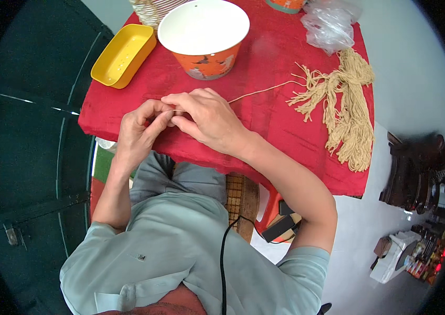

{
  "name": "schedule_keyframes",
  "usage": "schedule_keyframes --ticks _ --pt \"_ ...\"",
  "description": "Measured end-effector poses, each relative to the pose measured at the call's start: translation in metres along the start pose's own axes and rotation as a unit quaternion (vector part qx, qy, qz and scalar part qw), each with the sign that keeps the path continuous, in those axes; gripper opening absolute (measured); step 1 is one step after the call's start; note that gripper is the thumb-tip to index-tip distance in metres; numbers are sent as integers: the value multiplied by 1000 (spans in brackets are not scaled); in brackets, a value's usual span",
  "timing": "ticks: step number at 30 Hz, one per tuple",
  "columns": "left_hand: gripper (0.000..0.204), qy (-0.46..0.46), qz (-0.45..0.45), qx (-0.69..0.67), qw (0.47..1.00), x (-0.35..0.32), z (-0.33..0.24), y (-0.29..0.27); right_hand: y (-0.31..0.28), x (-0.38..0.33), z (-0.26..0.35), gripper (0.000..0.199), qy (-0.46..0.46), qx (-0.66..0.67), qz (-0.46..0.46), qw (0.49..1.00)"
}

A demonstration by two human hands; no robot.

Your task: Tying thin ropes or strings through holes in paper cups.

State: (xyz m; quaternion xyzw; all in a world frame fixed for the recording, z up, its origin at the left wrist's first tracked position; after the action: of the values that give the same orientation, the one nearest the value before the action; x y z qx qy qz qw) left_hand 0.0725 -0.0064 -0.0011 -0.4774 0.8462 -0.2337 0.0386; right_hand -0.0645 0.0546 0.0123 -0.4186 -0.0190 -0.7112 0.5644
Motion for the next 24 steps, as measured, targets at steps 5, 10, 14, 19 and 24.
schedule_keyframes --ticks 5,10,14,19,24 --pt "13 -8 21 -38 999 2 -4 11 -14 -7 -13 20 41 29 -16 999" --pt "15 9 46 -24 999 3 -10 29 -28 -24 -32 9 103 90 -15 990" --pt "14 -20 42 -76 996 8 -7 36 -33 -31 -46 11 188 181 -17 965" --pt "17 -53 -2 -132 990 10 17 32 -35 -34 -55 10 215 212 -30 953" --pt "35 -111 10 -190 975 8 24 35 -39 -31 -51 9 209 199 -36 957"
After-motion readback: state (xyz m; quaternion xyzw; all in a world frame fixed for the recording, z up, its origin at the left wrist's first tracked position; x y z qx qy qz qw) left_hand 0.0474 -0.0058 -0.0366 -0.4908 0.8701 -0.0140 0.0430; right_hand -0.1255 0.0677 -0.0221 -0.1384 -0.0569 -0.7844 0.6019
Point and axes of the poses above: each hand's wrist, its own x-axis towards the middle knuckle, its own y-axis out of the palm, z = x × y, the point moved 10 cm from there along x, towards the middle knuckle, and after that the axes turned 9 degrees about -z, right-handed, at the moved point
